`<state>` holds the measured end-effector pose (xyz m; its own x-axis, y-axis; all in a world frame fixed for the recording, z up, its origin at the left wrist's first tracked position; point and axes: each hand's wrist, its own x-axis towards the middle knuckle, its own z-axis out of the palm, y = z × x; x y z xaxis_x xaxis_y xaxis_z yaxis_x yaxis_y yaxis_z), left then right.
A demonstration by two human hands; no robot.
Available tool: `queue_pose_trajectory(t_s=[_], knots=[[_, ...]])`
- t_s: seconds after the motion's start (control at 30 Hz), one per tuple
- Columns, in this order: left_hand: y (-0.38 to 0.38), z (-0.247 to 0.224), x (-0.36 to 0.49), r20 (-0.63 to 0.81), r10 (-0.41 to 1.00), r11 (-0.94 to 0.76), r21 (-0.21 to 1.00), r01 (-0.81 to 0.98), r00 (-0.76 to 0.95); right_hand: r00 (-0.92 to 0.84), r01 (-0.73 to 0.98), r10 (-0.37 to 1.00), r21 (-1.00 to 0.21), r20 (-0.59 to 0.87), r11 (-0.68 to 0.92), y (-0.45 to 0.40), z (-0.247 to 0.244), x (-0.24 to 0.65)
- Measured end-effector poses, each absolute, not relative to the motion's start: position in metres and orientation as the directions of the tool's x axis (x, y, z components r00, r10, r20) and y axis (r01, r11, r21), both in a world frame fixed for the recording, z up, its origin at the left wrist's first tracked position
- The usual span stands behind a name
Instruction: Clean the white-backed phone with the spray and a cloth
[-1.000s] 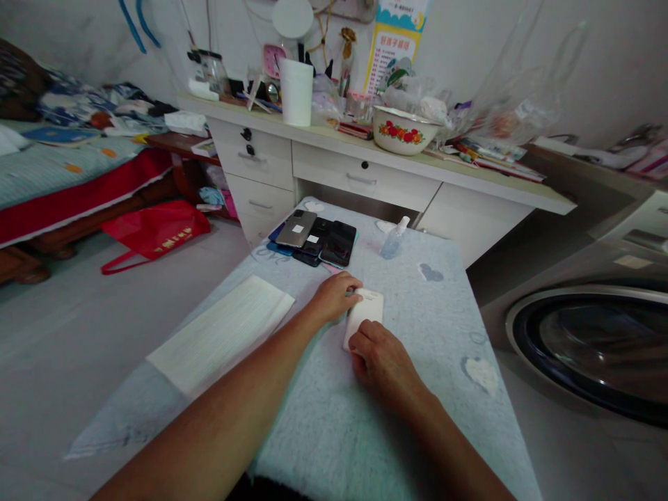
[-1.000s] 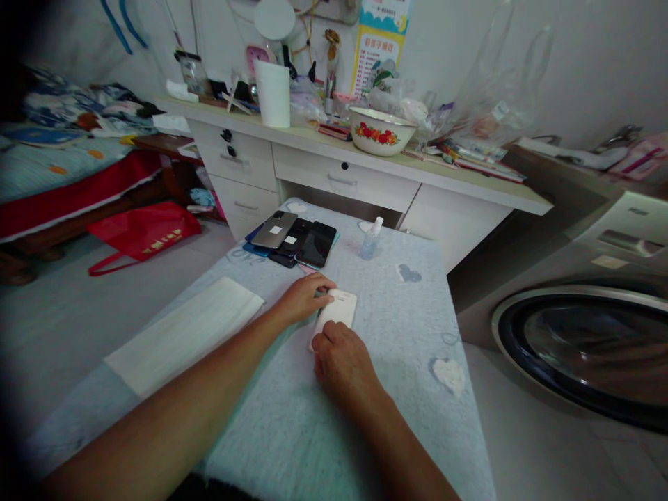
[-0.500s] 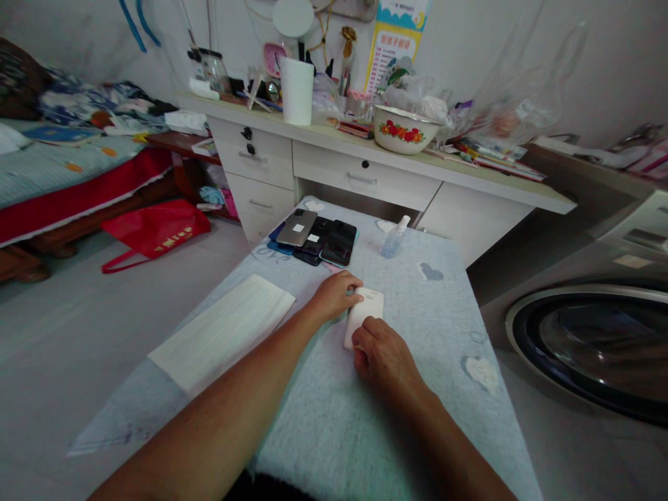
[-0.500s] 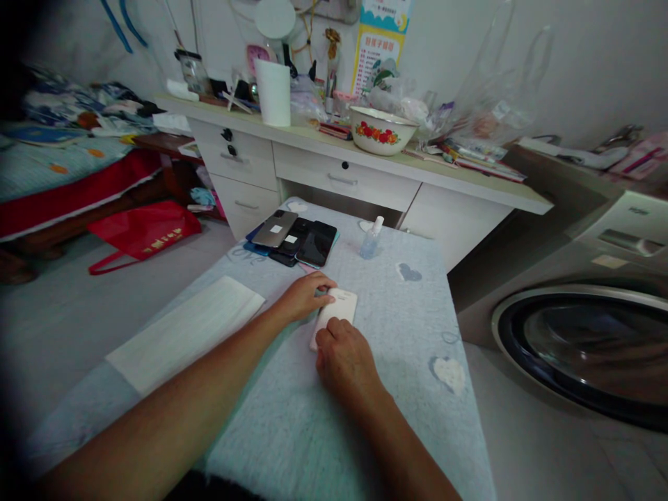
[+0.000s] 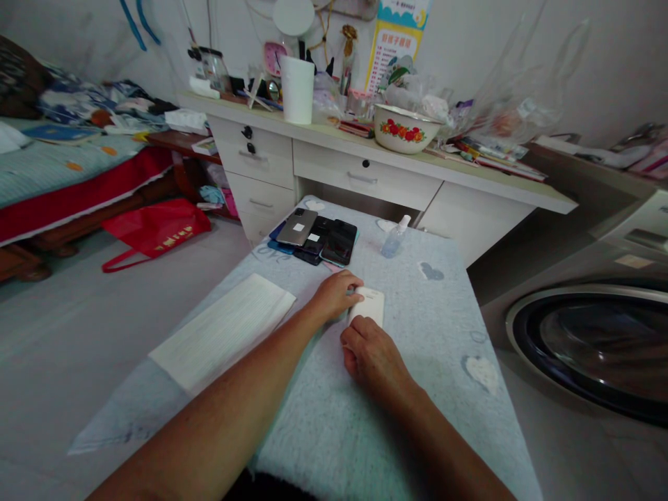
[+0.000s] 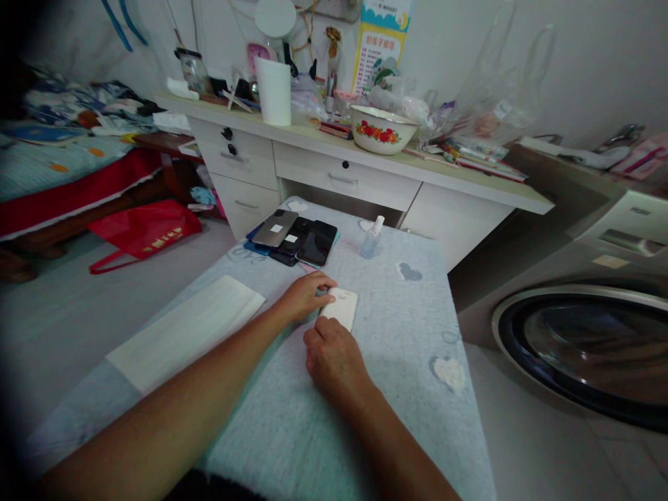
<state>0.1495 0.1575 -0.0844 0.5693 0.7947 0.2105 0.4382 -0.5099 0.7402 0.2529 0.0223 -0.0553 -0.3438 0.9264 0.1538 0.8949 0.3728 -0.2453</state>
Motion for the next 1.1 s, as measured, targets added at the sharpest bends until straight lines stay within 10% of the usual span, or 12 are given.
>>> queue_pose_trajectory(t_s=[1.1], knots=[[0.157, -0.083, 0.150, 0.210, 0.801, -0.510, 0.731, 0.454, 0.561, -0.348, 0.890, 0.918, -0.241, 0.192, 0.388, 0.021, -0.055, 0.256]])
